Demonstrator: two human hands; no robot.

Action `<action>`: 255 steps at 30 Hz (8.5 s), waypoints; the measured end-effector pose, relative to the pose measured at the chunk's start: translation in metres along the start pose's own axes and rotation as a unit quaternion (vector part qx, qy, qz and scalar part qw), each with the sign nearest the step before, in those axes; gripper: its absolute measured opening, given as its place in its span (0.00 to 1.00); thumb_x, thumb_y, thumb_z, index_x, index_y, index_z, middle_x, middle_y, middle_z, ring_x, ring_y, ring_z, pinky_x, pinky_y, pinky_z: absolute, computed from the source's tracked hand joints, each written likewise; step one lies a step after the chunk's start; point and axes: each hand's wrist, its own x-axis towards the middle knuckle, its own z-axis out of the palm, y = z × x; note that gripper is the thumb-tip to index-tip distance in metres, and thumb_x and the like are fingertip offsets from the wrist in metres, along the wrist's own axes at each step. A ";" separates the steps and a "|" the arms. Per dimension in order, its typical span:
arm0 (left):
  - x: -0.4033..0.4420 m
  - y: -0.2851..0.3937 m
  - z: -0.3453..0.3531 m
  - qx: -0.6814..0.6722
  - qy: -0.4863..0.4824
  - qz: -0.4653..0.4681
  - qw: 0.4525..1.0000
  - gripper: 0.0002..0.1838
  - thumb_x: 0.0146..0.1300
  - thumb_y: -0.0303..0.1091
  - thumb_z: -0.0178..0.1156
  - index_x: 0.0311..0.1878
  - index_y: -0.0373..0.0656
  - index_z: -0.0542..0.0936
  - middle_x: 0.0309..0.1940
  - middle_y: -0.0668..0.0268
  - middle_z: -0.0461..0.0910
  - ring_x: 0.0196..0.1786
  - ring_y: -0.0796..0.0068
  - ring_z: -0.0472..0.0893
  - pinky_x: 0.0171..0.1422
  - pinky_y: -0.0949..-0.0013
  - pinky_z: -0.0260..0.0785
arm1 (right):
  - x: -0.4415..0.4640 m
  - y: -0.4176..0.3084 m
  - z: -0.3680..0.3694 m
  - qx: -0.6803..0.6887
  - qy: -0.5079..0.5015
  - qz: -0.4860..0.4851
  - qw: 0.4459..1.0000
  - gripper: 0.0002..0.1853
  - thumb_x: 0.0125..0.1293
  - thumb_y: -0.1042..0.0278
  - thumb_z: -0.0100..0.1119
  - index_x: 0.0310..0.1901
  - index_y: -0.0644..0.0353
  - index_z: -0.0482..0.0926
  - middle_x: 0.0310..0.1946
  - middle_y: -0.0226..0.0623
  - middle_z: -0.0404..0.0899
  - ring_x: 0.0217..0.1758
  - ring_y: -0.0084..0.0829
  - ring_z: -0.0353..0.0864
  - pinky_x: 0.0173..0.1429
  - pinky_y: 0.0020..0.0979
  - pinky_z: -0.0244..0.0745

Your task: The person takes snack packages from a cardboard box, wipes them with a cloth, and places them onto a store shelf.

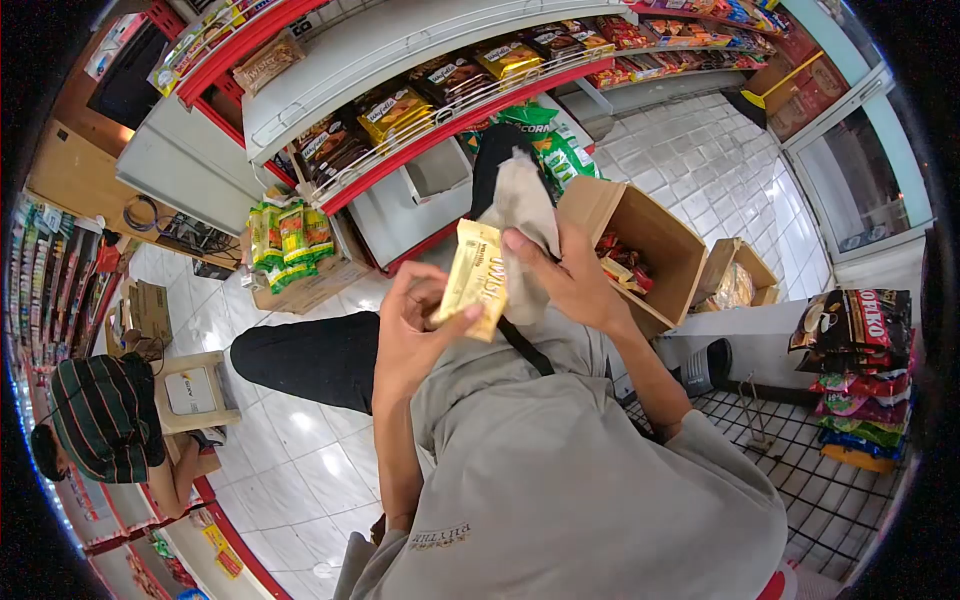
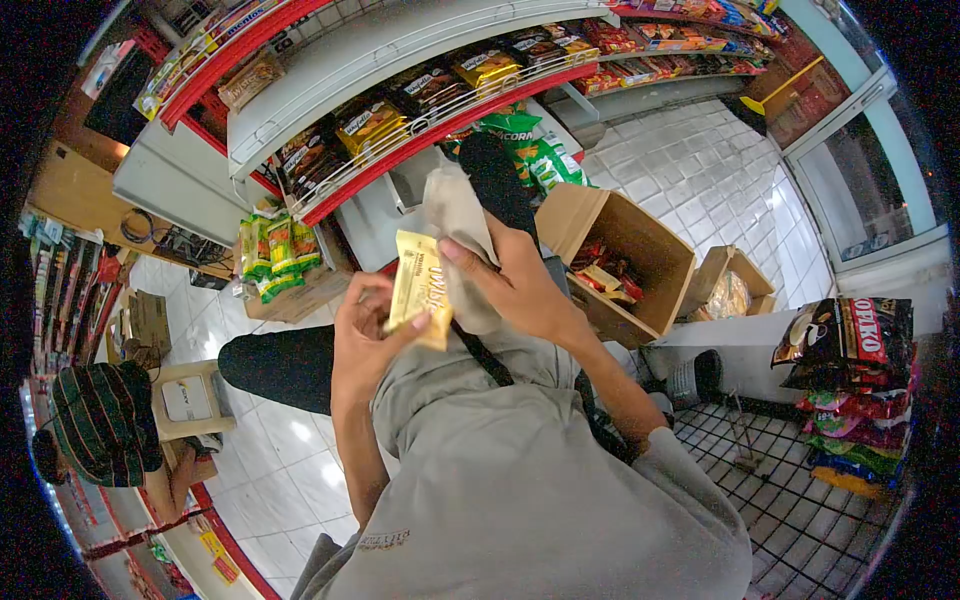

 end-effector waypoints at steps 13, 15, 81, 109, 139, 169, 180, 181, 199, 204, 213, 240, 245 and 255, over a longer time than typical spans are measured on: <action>-0.004 -0.004 0.018 0.070 -0.025 0.002 0.997 0.32 0.81 0.32 0.55 0.79 0.39 0.52 0.70 0.54 0.68 0.71 0.70 0.69 0.73 0.66 0.64 | -0.003 0.021 0.027 -0.010 -0.048 0.075 0.996 0.25 0.82 0.52 0.55 0.42 0.74 0.77 0.26 0.51 0.78 0.27 0.28 0.74 0.36 0.39 0.73; -0.005 -0.003 0.019 0.069 -0.028 0.003 0.997 0.32 0.81 0.32 0.55 0.79 0.39 0.52 0.70 0.54 0.68 0.70 0.70 0.70 0.73 0.66 0.64 | -0.004 0.031 0.032 0.004 -0.014 0.094 0.996 0.27 0.83 0.51 0.53 0.40 0.74 0.77 0.24 0.51 0.76 0.25 0.30 0.71 0.33 0.40 0.70; -0.003 -0.007 0.035 0.096 0.005 0.022 0.995 0.35 0.70 0.23 0.68 0.76 0.39 0.61 0.56 0.55 0.79 0.58 0.70 0.82 0.60 0.68 0.76 | -0.004 0.007 -0.011 0.130 0.018 -0.060 0.989 0.27 0.84 0.52 0.44 0.66 0.70 0.73 0.66 0.48 0.76 0.73 0.41 0.73 0.78 0.39 0.62; 0.038 0.027 0.025 0.012 0.094 0.077 0.993 0.30 0.71 0.26 0.68 0.71 0.39 0.66 0.53 0.59 0.83 0.47 0.78 0.84 0.48 0.74 0.78 | 0.027 0.011 0.023 0.291 0.035 0.118 0.949 0.23 0.84 0.51 0.51 0.61 0.65 0.78 0.45 0.32 0.85 0.48 0.24 0.83 0.53 0.30 0.76; 0.345 0.117 -0.281 0.359 0.148 0.292 0.874 0.24 0.60 0.39 0.79 0.53 0.33 0.84 0.43 0.58 0.89 0.47 0.71 0.85 0.53 0.66 0.78 | 0.017 0.116 -0.133 -0.166 -0.246 0.079 0.952 0.24 0.67 0.63 0.70 0.58 0.70 0.80 0.50 0.52 0.84 0.56 0.45 0.84 0.61 0.38 0.77; 0.388 0.075 -0.422 0.638 0.140 0.255 0.713 0.32 0.68 0.40 0.71 0.70 0.35 0.71 0.61 0.49 0.78 0.66 0.54 0.74 0.76 0.53 0.61 | -0.175 0.229 -0.087 -0.133 -0.196 0.524 0.818 0.34 0.58 0.42 0.74 0.52 0.65 0.77 0.43 0.50 0.84 0.47 0.45 0.85 0.51 0.43 0.80; 0.287 0.095 -0.143 0.663 0.131 0.240 0.697 0.21 0.74 0.37 0.64 0.65 0.36 0.79 0.65 0.52 0.79 0.69 0.59 0.75 0.77 0.53 0.62 | -0.249 0.222 -0.094 0.065 -0.380 0.577 0.720 0.42 0.54 0.40 0.78 0.60 0.65 0.75 0.47 0.48 0.85 0.48 0.43 0.86 0.52 0.42 0.81; 0.284 0.080 -0.117 0.610 0.102 0.247 0.746 0.19 0.73 0.34 0.64 0.63 0.37 0.80 0.64 0.53 0.80 0.68 0.58 0.76 0.77 0.53 0.63 | -0.252 0.220 -0.094 0.098 -0.394 0.579 0.707 0.42 0.54 0.40 0.78 0.61 0.65 0.75 0.47 0.47 0.85 0.48 0.43 0.86 0.52 0.42 0.81; 0.210 -0.082 0.171 0.430 -0.466 0.085 0.769 0.13 0.69 0.27 0.65 0.56 0.43 0.83 0.55 0.57 0.83 0.59 0.53 0.81 0.67 0.57 0.70 | -0.153 0.489 -0.245 -0.495 -0.010 0.438 0.751 0.14 0.56 0.65 0.68 0.46 0.53 0.89 0.40 0.46 0.89 0.46 0.48 0.90 0.48 0.49 0.84; 0.193 -0.089 0.144 0.435 -0.456 0.055 0.774 0.13 0.71 0.29 0.63 0.57 0.43 0.83 0.55 0.58 0.82 0.59 0.53 0.80 0.66 0.56 0.71 | -0.175 0.536 -0.211 -0.544 -0.121 0.421 0.716 0.13 0.57 0.61 0.69 0.43 0.54 0.89 0.40 0.43 0.90 0.44 0.43 0.91 0.45 0.45 0.85; 0.177 -0.098 0.124 0.263 -0.310 -0.076 0.911 0.19 0.72 0.31 0.64 0.63 0.40 0.79 0.62 0.57 0.80 0.67 0.61 0.78 0.70 0.62 0.69 | -0.071 0.325 -0.287 -0.229 0.061 0.349 0.907 0.33 0.64 0.35 0.70 0.51 0.64 0.87 0.35 0.40 0.89 0.41 0.44 0.88 0.49 0.38 0.82; 0.160 -0.088 0.048 -0.326 0.012 -0.213 0.921 0.26 0.83 0.44 0.51 0.77 0.45 0.64 0.67 0.67 0.76 0.67 0.75 0.78 0.68 0.65 0.72 | 0.075 0.124 -0.016 0.214 0.219 0.273 0.912 0.26 0.80 0.61 0.59 0.73 0.66 0.71 0.66 0.39 0.76 0.67 0.26 0.75 0.74 0.29 0.66; 0.158 -0.093 0.037 -0.343 0.047 -0.173 0.922 0.27 0.83 0.45 0.50 0.78 0.45 0.63 0.68 0.65 0.76 0.67 0.73 0.79 0.68 0.63 0.74 | 0.072 0.146 -0.021 0.387 0.313 0.265 0.826 0.25 0.80 0.61 0.60 0.71 0.64 0.73 0.66 0.37 0.77 0.70 0.25 0.74 0.75 0.29 0.66; 0.125 -0.069 0.041 -0.289 -0.021 -0.100 0.952 0.28 0.82 0.44 0.46 0.79 0.46 0.59 0.65 0.55 0.78 0.62 0.58 0.84 0.67 0.54 0.78 | 0.055 0.087 -0.006 0.128 0.189 0.211 0.951 0.25 0.82 0.58 0.54 0.74 0.60 0.69 0.71 0.36 0.75 0.72 0.35 0.74 0.76 0.37 0.69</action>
